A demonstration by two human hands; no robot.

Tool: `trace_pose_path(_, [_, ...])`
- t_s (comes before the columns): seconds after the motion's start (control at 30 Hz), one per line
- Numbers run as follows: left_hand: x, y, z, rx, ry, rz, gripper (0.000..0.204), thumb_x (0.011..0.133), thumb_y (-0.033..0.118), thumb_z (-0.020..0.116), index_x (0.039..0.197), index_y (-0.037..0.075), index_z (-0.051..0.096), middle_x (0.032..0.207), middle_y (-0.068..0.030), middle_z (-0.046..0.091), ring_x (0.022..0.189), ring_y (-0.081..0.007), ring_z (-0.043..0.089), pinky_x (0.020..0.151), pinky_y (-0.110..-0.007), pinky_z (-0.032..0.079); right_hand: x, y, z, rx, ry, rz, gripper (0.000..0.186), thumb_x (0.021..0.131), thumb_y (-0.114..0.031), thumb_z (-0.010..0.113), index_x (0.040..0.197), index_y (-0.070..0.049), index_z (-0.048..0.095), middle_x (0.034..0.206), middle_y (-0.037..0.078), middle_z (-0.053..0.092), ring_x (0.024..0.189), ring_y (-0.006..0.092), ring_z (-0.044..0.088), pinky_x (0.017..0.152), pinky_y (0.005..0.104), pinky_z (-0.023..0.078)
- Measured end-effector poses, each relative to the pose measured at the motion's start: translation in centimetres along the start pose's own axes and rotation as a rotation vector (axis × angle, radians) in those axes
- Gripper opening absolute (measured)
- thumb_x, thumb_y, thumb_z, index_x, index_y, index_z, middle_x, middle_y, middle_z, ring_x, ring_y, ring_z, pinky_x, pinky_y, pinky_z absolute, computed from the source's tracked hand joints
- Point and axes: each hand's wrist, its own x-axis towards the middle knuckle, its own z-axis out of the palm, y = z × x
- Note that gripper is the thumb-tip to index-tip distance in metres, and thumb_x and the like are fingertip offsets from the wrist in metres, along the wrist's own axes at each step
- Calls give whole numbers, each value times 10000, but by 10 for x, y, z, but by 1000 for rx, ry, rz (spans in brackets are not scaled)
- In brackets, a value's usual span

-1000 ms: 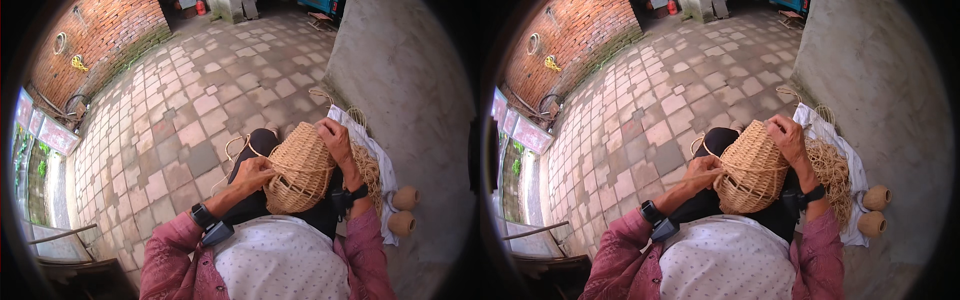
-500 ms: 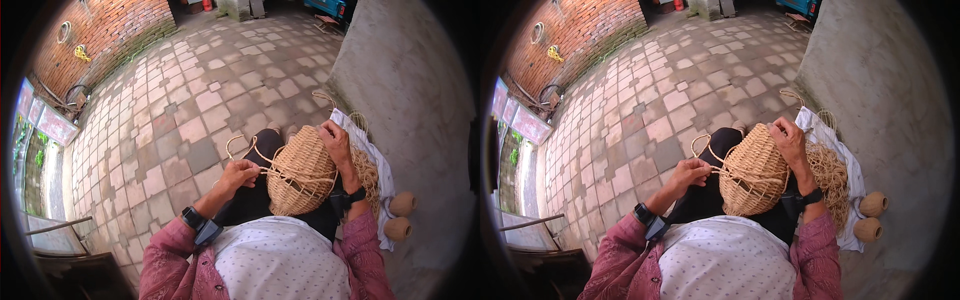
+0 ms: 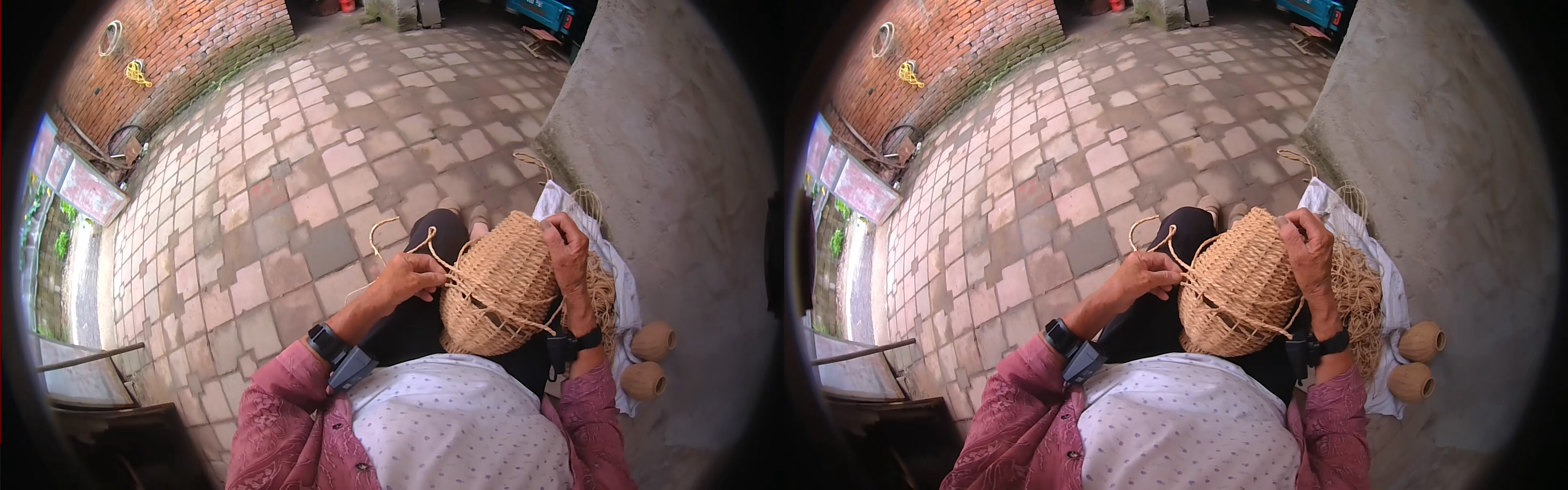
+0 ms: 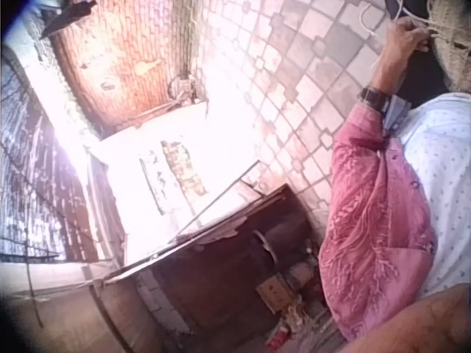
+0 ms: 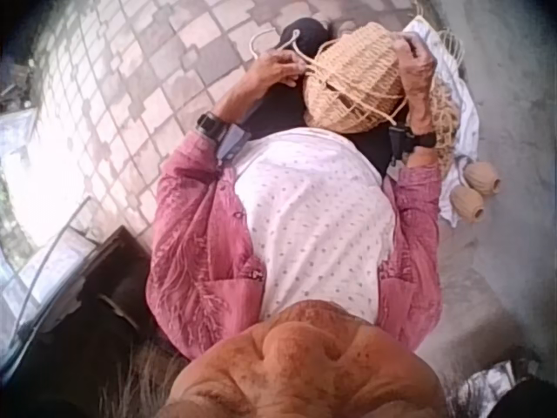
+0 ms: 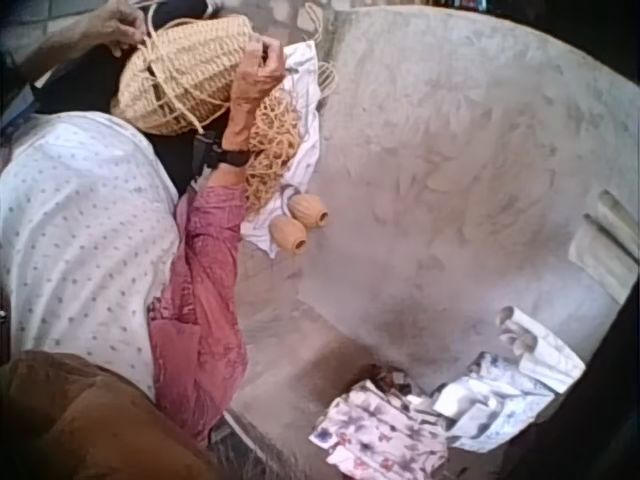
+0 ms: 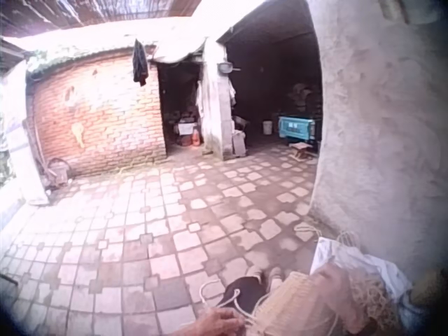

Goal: Hand-weaving a small wicker or bamboo basket using long strips of material.

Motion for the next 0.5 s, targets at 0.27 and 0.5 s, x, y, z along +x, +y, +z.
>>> trace_pose_path(0.27, [3, 4, 5, 22, -36, 58, 162, 919, 206, 682, 937, 46, 697, 862, 4, 651, 767, -72, 597, 667, -232, 531, -2, 2, -1, -11, -12, 10, 175, 913, -162, 635, 859, 2, 607, 770, 45, 572, 723, 128, 518, 675, 297, 440])
trace_pose_path(0.5, [-3, 5, 0, -252, -52, 98, 121, 957, 203, 622, 959, 83, 609, 892, 1, 631, 746, -92, 603, 694, -251, 531, -2, 5, 0, -10, -5, 16, 190, 914, -177, 630, 866, 6, 605, 761, 50, 570, 721, 135, 517, 681, 303, 442])
